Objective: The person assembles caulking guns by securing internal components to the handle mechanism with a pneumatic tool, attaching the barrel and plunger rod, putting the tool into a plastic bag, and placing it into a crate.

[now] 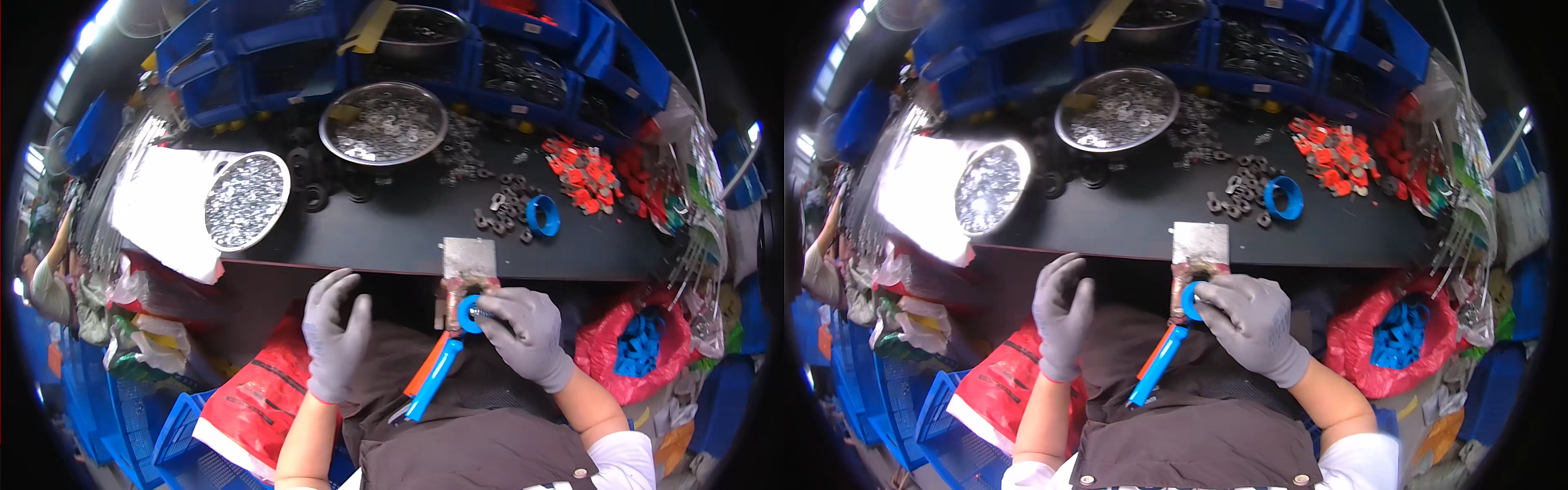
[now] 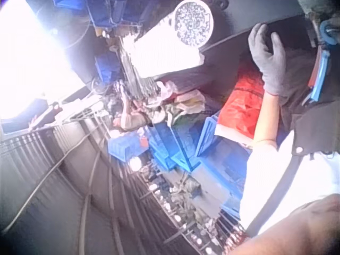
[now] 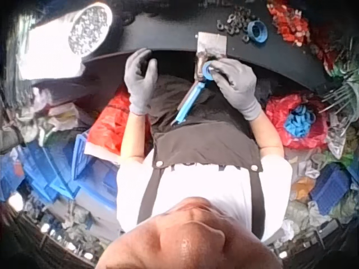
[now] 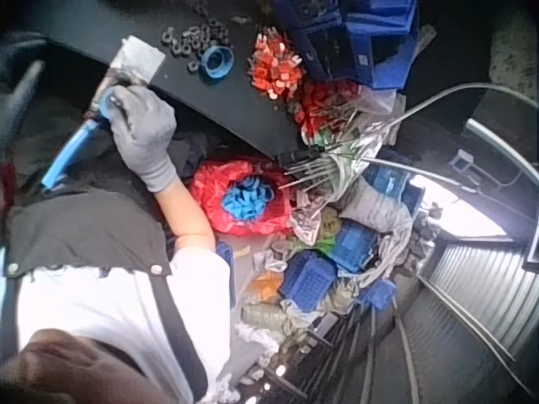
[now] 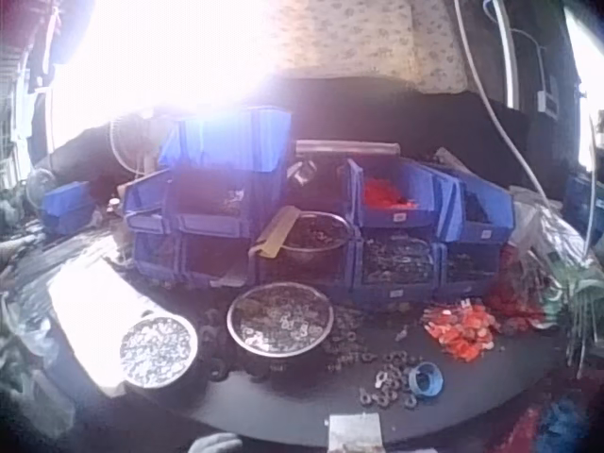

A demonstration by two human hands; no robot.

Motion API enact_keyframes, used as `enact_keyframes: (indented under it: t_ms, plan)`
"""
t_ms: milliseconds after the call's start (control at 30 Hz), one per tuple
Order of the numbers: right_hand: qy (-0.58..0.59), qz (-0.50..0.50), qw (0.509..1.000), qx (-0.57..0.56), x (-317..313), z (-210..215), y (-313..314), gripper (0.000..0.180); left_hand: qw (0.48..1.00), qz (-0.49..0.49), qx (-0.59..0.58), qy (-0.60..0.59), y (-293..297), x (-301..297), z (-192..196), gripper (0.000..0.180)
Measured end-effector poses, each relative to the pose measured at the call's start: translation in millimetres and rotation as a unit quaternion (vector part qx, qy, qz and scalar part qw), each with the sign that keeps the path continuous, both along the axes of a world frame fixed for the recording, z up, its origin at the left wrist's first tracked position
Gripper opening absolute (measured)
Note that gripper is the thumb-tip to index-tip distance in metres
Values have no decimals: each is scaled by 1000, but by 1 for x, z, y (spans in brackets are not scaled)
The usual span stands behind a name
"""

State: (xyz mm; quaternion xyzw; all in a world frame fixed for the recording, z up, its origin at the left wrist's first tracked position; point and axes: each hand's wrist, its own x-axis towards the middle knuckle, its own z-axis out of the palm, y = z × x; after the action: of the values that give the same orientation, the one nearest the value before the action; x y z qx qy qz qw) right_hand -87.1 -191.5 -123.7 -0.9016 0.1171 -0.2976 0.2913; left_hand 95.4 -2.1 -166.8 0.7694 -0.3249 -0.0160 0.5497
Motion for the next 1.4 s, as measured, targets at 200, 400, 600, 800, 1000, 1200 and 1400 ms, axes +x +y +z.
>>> enact_keyframes:
  t_ms: [200, 400, 600, 800, 1000, 1200, 1400]
  plan:
    - [100, 2, 987, -125, 3, -2, 6, 25, 990, 5, 63, -126, -39, 34, 11, 29]
    - [66, 4, 995, -78, -6, 10, -20, 35, 922, 66, 230, -305, -90, 86, -11, 31]
    - [25, -207, 976, 62, -8, -10, -85, 41, 949, 24, 186, -255, -73, 77, -12, 17]
    - [-20, -195, 975, -101, -9, -59, -108, 30, 958, -286, 22, -15, -69, -38, 55, 46]
    - [-80, -179, 981, 12, -20, -32, -77, 20, 932, -272, 165, -174, -68, -43, 35, 70]
    - [17, 117, 992, -35, -31, 18, -23, 25, 945, -277, 101, -142, -68, -40, 22, 117]
    - [44, 222, 972, 58, -12, 23, -48, 25, 931, -329, 103, -121, -79, -35, 31, 76]
